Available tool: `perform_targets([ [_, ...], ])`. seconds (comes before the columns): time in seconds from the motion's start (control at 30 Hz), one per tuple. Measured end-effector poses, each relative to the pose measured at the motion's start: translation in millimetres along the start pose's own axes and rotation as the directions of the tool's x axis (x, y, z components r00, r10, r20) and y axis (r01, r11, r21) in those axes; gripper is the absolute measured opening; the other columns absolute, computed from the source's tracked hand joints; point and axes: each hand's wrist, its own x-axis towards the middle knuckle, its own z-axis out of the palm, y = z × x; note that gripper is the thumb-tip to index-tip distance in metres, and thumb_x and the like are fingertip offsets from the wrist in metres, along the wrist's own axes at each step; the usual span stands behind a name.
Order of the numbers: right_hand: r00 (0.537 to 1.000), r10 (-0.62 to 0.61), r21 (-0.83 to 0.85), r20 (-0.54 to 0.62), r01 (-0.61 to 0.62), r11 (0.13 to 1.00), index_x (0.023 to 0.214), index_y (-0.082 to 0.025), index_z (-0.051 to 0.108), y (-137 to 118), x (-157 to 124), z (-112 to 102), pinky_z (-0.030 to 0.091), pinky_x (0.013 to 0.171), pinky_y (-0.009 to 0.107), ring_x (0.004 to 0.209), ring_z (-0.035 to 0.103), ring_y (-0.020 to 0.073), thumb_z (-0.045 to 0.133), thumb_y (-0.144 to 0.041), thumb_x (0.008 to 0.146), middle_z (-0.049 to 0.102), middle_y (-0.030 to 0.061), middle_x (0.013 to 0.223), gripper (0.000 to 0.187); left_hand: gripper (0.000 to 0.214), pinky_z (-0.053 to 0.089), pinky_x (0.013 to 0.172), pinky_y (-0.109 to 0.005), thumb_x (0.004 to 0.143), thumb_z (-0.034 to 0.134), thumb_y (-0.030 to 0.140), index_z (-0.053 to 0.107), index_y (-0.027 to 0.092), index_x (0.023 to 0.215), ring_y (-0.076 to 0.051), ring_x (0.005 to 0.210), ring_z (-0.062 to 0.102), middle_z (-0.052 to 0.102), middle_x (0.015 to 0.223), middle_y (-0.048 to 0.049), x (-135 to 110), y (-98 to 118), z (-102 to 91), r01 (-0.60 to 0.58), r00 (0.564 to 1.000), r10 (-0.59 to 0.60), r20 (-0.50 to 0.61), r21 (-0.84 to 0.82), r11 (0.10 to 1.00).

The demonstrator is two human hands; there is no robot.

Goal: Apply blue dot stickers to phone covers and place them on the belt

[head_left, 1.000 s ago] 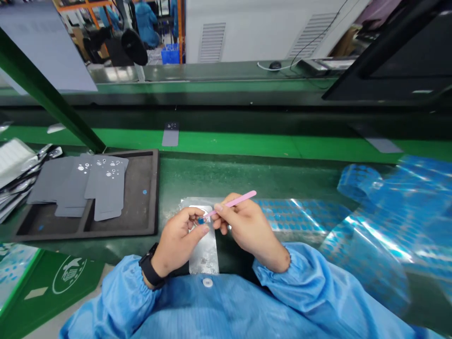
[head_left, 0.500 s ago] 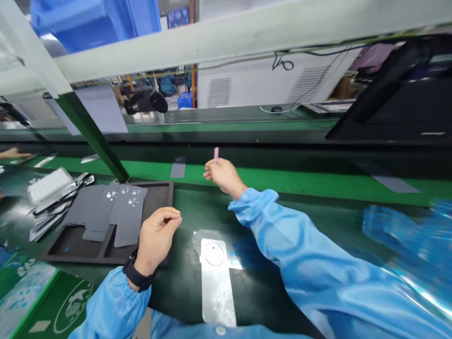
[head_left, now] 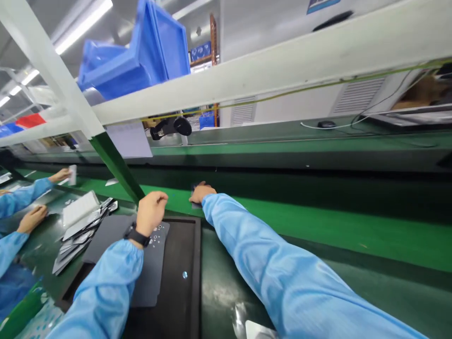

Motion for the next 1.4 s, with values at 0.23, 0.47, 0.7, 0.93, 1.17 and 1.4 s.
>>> perform_targets([
  [0.23, 0.989, 0.139, -0.145, 0.052, -0.130, 0.981, 0.091, -0.012, 0.074, 43, -5, -42, 0.052, 0.071, 0.033, 0.088, 0.069, 0.0298, 0.078, -0.018, 0.061, 0.073, 0.0156, 0.094, 0.031, 0.030, 0.047, 0.095, -0.035, 0.076, 0.050, 0.003, 0.072, 0.022, 0.072, -0.024, 0.097, 0.067, 0.074, 0.091, -0.0042, 72, -5, 54.5, -0.047, 0.984, 0.037, 0.172, 0.057, 0.997],
  [0.47, 0.966, 0.143, -0.137, -0.217, -0.175, 0.975, 0.080, -0.014, 0.069, 100, -83, -118, 0.045, 0.063, 0.027, 0.080, 0.067, 0.0229, 0.063, -0.020, 0.076, 0.071, 0.0132, 0.085, 0.010, 0.022, 0.049, 0.094, -0.044, 0.091, 0.059, 0.034, 0.065, 0.016, 0.102, -0.020, 0.103, 0.062, 0.066, 0.111, -0.0075, 117, 13, 79.7, -0.016, 0.973, 0.009, 0.231, 0.028, 0.999],
  [0.7, 0.890, 0.248, 0.562, -0.383, 0.011, 0.827, 0.083, -0.018, 0.064, 110, -207, -120, 0.047, 0.060, 0.028, 0.070, 0.064, 0.0201, 0.057, -0.036, 0.078, 0.070, 0.0050, 0.078, 0.020, 0.023, 0.048, 0.093, -0.042, 0.080, 0.054, 0.025, 0.066, 0.020, 0.099, -0.029, 0.103, 0.065, 0.072, 0.087, -0.0079, 101, 38, 49.3, 0.042, 0.986, -0.018, 0.168, -0.139, 0.989],
  [0.93, 0.991, 0.125, 0.792, -0.051, -0.036, 0.609, 0.096, -0.017, 0.064, 76, -289, -57, 0.050, 0.064, 0.029, 0.074, 0.065, 0.0187, 0.058, -0.035, 0.080, 0.071, 0.0049, 0.086, 0.025, 0.061, 0.054, 0.064, -0.028, 0.073, 0.068, 0.042, 0.039, 0.026, 0.124, -0.016, 0.080, 0.066, 0.063, 0.098, -0.0008, -42, 90, 28.6, 0.329, 0.790, 0.187, 0.584, -0.662, 0.674],
  [1.17, 0.960, 0.221, 0.692, -0.169, -0.045, 0.721, 0.077, -0.017, 0.065, 97, -323, -53, 0.042, 0.052, 0.026, 0.058, 0.052, 0.0136, 0.068, -0.042, 0.071, 0.060, 0.0013, 0.066, 0.026, 0.066, 0.043, 0.049, -0.018, 0.066, 0.073, 0.026, 0.040, 0.023, 0.123, -0.007, 0.055, 0.053, 0.056, 0.078, 0.0049, -125, 95, 12.0, 0.502, 0.754, 0.154, 0.639, -0.711, 0.492],
  [1.4, 0.907, 0.352, 0.781, -0.233, -0.041, 0.623, 0.070, -0.017, 0.065, 165, -347, -62, 0.040, 0.047, 0.025, 0.050, 0.047, 0.0108, 0.068, -0.059, 0.069, 0.051, -0.0017, 0.054, 0.042, 0.069, 0.054, 0.071, -0.031, 0.067, 0.066, 0.026, 0.038, 0.024, 0.130, -0.016, 0.078, 0.065, 0.062, 0.097, -0.0012, -180, 74, 8.1, 0.581, 0.675, 0.067, 0.735, -0.586, 0.565],
])
